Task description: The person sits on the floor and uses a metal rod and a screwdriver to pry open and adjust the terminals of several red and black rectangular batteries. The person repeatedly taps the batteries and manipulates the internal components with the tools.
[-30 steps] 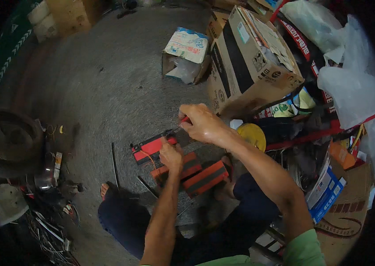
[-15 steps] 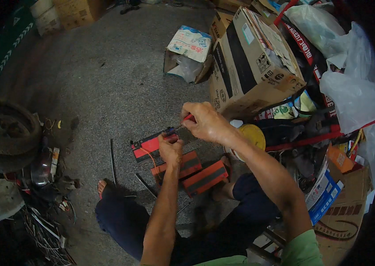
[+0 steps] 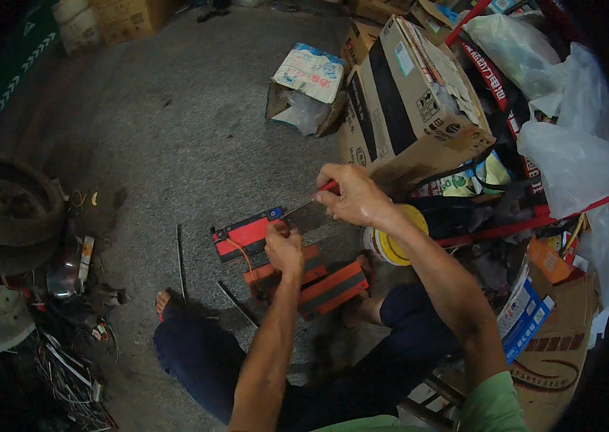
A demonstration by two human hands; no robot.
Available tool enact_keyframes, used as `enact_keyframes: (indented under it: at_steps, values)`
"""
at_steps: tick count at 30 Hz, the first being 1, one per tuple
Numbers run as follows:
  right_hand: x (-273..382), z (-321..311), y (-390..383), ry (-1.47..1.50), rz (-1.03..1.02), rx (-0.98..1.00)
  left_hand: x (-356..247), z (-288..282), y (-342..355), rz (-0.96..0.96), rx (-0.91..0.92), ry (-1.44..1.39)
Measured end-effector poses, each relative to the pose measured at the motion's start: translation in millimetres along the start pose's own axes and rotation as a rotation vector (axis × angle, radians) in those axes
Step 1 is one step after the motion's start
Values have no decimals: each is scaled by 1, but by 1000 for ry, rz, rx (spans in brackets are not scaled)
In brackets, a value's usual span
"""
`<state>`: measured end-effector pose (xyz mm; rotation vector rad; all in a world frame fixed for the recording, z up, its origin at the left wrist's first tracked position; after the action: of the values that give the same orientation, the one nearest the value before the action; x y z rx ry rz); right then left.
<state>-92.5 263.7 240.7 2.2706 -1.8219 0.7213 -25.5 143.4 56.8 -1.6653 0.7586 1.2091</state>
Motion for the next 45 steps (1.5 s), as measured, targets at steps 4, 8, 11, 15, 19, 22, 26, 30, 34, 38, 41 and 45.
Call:
enact_keyframes:
  at_steps: [4, 8, 11, 15, 19, 22, 26, 30, 34, 38, 41, 45]
  values:
    - [6, 1, -3, -169, -180, -130, -9, -3, -17, 255, 27, 464]
    - [14, 1, -2, -150, -166, -99, -12, -3, -13, 180, 102, 500]
    - [20, -2, -2, -100, -117, -31, 13, -2, 1, 100, 139, 328]
    - [16, -3, -5, -78, -103, -24, 26, -1, 9, 63, 234, -9]
    - [20, 1, -2, -121, -134, -56, 42, -1, 16, 1, 233, -144]
    - [22, -1, -2, -95, -125, -59, 43, -2, 13, 27, 203, -133]
    - [22, 2, -1, -137, -116, -95, 31, -4, 17, 65, 221, -103]
    - [15, 7, 2, -184, -211, -155, 2, -4, 14, 49, 242, -20]
    - [14, 7, 6, -126, -127, -129, 6, -3, 15, 57, 141, 98]
    - [15, 6, 6, -66, -90, -62, 7, -6, 11, -21, 143, 216]
    - [14, 1, 4, -69, -131, -74, 8, -12, 8, 10, 152, 228]
    - [19, -17, -2, 45, -50, -48, 13, -17, 10, 81, 156, 188]
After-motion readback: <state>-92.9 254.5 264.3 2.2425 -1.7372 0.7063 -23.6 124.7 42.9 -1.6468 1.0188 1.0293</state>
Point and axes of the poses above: each hand's wrist, its own y-axis towards the middle knuckle, its own z-axis out of the palm, x = y × z, the point moved 2 cm from there along y, towards the middle knuckle, and after that the axes turned 15 degrees about -y, right-handed, at the moved point
